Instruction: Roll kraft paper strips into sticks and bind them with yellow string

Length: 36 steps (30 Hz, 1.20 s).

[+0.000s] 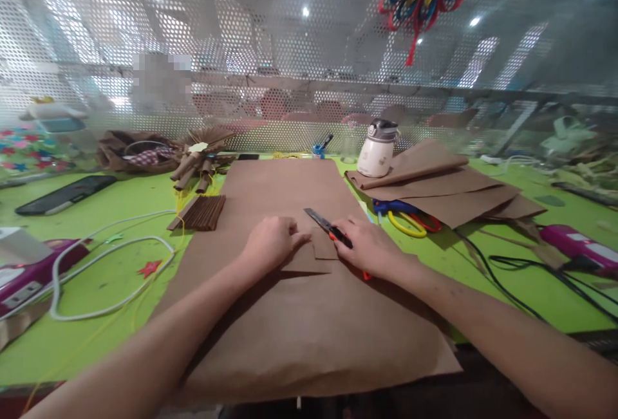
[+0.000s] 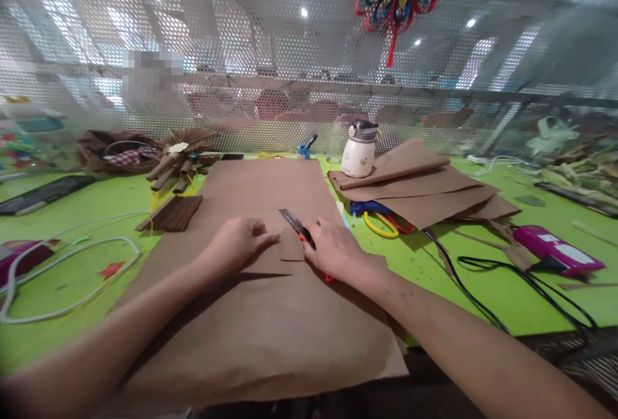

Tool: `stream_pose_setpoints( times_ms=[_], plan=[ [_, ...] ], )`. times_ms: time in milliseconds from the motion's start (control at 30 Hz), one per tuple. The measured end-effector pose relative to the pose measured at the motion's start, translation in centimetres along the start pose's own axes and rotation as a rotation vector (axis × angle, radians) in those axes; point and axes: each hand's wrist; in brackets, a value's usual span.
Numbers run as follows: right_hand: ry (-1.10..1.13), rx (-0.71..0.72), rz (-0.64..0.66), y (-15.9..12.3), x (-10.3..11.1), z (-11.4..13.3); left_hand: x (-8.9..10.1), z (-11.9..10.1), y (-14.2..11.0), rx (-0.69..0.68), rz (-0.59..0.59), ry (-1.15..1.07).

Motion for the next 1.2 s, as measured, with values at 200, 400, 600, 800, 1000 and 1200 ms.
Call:
stream_pose_setpoints(
  times_ms=[200,400,600,800,1000,1200],
  plan=[
    [0.017,0.022,0.008,0.0,0.0,0.0,5.3,1.2,0.5,0.217,-0.363,-0.238],
    [0.075,0.131,0.069,0.5,0.4,-0.5,3.4,0.0,0.3,0.174,-0.377,-0.717],
    [0.503,0.055,-0.042,1.2,1.7,-1.4,1.2,-1.8,-0.3,0.165,-0.267,-0.987],
    [1.090,-0.156,0.265,-0.2,2.6,0.5,0.9,-3.4,-1.0,0.120,-0.218,-1.059],
    [1.173,-0.228,0.325,-1.2,2.2,1.4,0.6,-3.9,-1.4,0.033,-0.117,-1.098],
    [1.256,-0.253,0.290,-1.1,1.7,0.7,1.1,-4.4,-1.6,0.080,-0.046,-1.257]
  ],
)
Point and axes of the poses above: each hand's wrist, its own y-axis towards the middle knuckle, its own x-axis out of the back of the hand, z = x × y, and after that the axes turned 15 degrees about -x, right-handed
